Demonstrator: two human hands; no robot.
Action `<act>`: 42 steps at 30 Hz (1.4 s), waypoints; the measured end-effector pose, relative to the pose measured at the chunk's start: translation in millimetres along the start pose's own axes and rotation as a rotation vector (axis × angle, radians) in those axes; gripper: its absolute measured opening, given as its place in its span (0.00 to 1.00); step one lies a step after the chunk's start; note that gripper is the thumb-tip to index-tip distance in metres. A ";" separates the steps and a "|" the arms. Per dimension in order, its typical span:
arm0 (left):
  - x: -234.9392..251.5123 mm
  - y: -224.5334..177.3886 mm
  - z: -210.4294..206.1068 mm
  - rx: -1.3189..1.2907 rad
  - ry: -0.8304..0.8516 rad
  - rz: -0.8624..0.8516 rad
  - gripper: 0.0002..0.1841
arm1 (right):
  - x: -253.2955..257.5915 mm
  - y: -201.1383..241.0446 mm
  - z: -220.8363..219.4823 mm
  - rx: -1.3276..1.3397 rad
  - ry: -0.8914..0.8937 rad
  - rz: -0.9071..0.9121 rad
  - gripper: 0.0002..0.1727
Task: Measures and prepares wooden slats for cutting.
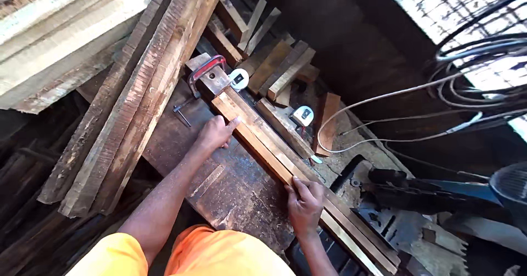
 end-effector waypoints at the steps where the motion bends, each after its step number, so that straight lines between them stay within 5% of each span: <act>1: -4.4 -6.6 4.1 0.130 -0.055 -0.048 0.39 | -1.7 -0.3 0.8 -0.006 -0.015 0.014 0.12; 4: -43.1 -34.1 -10.6 0.415 -0.093 -0.283 0.34 | -3.0 -0.8 2.5 -0.044 -0.057 0.034 0.10; 7: -89.1 -45.6 -72.8 0.499 0.043 -0.813 0.18 | -4.2 -2.5 1.7 -0.045 -0.060 0.029 0.08; 10: -93.5 -43.2 -134.3 0.705 0.218 -1.073 0.41 | 0.7 0.8 -1.4 -0.062 -0.021 0.018 0.05; 14: -75.8 -45.4 -179.0 0.883 0.326 -1.129 0.58 | -2.1 3.4 2.0 -0.073 0.009 -0.013 0.05; 19: -82.0 -63.7 -204.3 1.062 0.333 -1.276 0.54 | -5.5 -10.2 37.3 0.037 0.255 -0.164 0.07; 22: -82.1 -65.4 -209.9 1.081 0.333 -1.263 0.54 | -24.6 -22.6 88.4 0.200 0.241 -0.152 0.10; 31: -73.9 -58.7 -211.7 1.109 0.284 -1.276 0.57 | -209.1 -274.2 190.9 0.060 -0.014 -1.204 0.20; 35: -72.7 -60.3 -214.1 1.110 0.285 -1.275 0.57 | -218.5 -306.2 171.8 0.313 0.021 -1.193 0.23; 39: -73.1 -59.2 -213.3 1.126 0.286 -1.265 0.57 | -215.2 -304.1 156.8 0.227 -0.116 -1.284 0.18; 42: -67.1 -61.6 -216.1 1.121 0.286 -1.266 0.57 | -214.4 -315.2 158.4 0.232 -0.053 -1.245 0.18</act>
Point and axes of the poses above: each hand's wrist, its own x-axis towards the middle knuckle, its own z-axis out of the back of the hand, y = z × x, the point moved 7 cm from there along x, towards the middle knuckle, and after that the axes turned 12 degrees about -x, right-handed, at the moved point
